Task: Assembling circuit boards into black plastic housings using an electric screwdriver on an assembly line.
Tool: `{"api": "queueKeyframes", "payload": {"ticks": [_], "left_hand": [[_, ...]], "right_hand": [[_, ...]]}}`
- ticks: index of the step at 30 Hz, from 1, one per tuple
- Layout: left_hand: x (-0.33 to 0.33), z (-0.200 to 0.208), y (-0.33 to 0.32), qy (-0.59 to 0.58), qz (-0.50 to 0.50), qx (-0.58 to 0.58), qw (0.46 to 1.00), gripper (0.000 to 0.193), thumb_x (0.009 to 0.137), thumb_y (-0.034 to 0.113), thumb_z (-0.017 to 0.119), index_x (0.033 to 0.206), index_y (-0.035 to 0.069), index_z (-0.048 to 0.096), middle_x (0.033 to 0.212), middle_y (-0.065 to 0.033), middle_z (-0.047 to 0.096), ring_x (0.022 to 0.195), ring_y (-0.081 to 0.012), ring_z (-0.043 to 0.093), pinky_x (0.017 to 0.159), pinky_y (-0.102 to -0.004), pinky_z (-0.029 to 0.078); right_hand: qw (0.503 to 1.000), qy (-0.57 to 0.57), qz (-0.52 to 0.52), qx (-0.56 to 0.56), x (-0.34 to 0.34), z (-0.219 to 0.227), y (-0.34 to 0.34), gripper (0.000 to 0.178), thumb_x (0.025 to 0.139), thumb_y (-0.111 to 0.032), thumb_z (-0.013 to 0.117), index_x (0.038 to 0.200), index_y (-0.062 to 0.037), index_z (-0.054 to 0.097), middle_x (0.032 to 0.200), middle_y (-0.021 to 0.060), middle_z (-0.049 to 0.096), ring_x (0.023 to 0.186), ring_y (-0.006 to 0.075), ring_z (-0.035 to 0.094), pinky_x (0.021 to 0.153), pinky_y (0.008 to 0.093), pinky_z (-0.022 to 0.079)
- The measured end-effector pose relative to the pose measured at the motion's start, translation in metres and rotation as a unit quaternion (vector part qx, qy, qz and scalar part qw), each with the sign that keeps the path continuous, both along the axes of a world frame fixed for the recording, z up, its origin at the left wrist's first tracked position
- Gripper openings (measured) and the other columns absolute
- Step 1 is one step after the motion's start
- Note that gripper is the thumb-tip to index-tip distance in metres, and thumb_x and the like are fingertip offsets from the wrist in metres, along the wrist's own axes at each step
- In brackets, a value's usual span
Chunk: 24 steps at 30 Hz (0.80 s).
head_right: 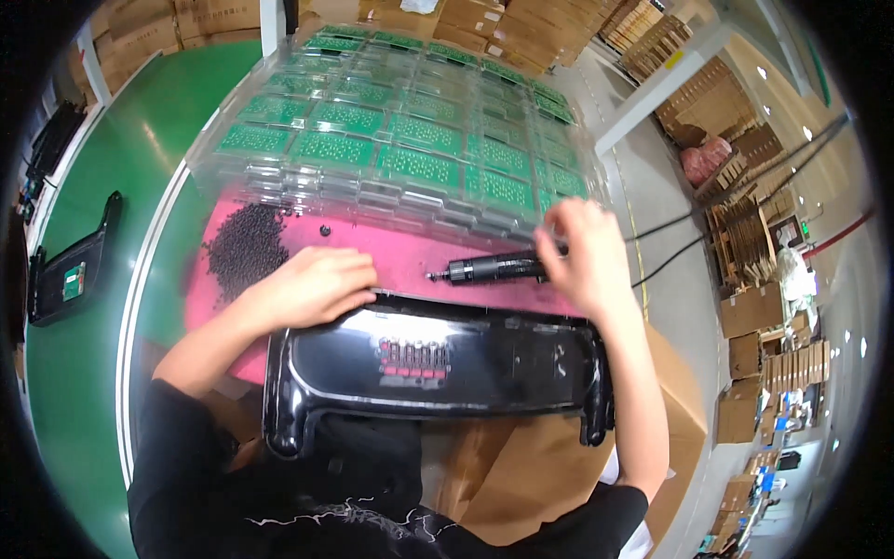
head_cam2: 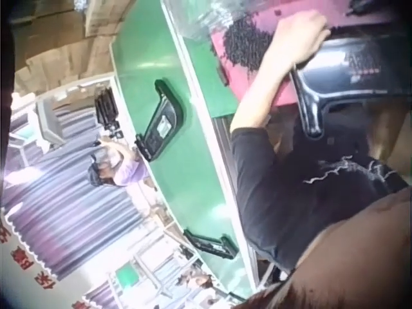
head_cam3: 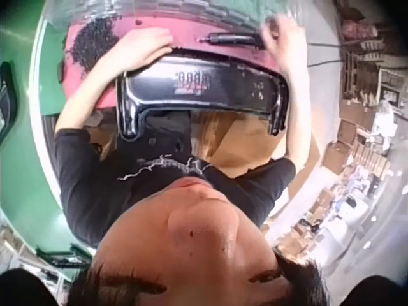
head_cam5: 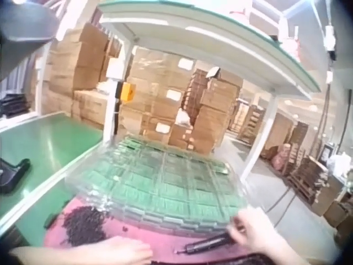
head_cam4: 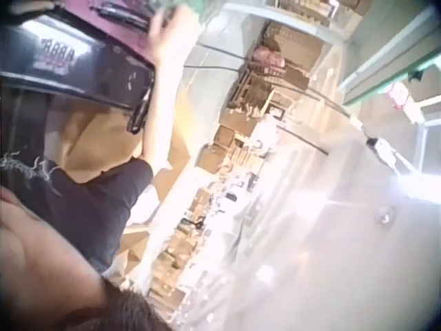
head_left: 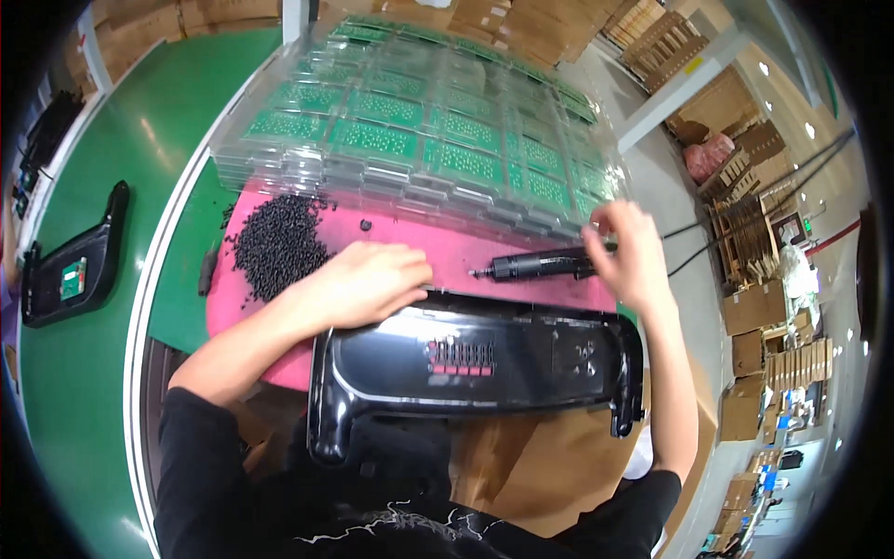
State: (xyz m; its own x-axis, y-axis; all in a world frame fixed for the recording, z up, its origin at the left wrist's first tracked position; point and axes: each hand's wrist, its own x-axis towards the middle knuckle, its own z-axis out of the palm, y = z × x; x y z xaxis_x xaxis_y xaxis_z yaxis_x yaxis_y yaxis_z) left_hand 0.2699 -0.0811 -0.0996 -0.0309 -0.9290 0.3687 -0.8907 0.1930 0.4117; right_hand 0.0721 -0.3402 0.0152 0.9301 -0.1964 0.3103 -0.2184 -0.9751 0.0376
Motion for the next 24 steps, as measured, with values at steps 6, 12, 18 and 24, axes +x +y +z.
{"api": "queueKeyframes", "payload": {"ticks": [6,12,18,24], "left_hand": [[0.005,-0.009,0.007,0.006,-0.006,-0.019,1.000,0.015,0.082,0.015,0.068,0.085,0.006,0.057,0.081,-0.0068,0.053,0.076,-0.0225,0.059,0.064,-0.0356,0.051],[0.003,0.000,0.013,-0.017,-0.002,0.003,1.000,0.016,0.072,0.014,0.061,0.085,0.005,0.059,0.088,-0.0048,0.056,0.084,-0.0174,0.060,0.065,-0.0309,0.050],[0.004,-0.005,0.013,-0.011,0.001,-0.002,1.000,0.016,0.072,0.015,0.062,0.084,0.004,0.059,0.085,-0.0047,0.056,0.082,-0.0166,0.059,0.062,-0.0307,0.048],[0.003,0.001,0.018,-0.081,0.011,-0.011,0.997,0.018,0.072,0.016,0.062,0.087,0.006,0.062,0.093,-0.0054,0.062,0.087,-0.0205,0.061,0.065,-0.0332,0.049]], "right_hand": [[0.973,0.093,-0.191,-0.085,0.118,-0.029,-0.167,0.038,0.083,-0.019,0.065,0.119,-0.0103,0.055,0.120,0.0141,0.058,0.117,0.0329,0.055,0.094,0.0493,0.047],[0.920,0.248,-0.280,-0.114,0.147,-0.076,-0.282,0.068,0.079,-0.007,0.063,0.143,-0.0135,0.040,0.158,0.0081,0.023,0.140,0.0334,0.032,0.107,0.0561,0.037],[0.933,0.211,-0.220,-0.189,0.153,-0.064,-0.256,0.064,0.076,-0.001,0.062,0.138,-0.0064,0.043,0.148,0.0090,0.037,0.136,0.0296,0.037,0.108,0.0518,0.036],[0.975,-0.091,-0.065,-0.192,0.126,-0.013,-0.158,0.036,0.077,0.002,0.060,0.113,-0.0028,0.058,0.109,0.0142,0.060,0.107,0.0324,0.056,0.091,0.0432,0.046]]}}
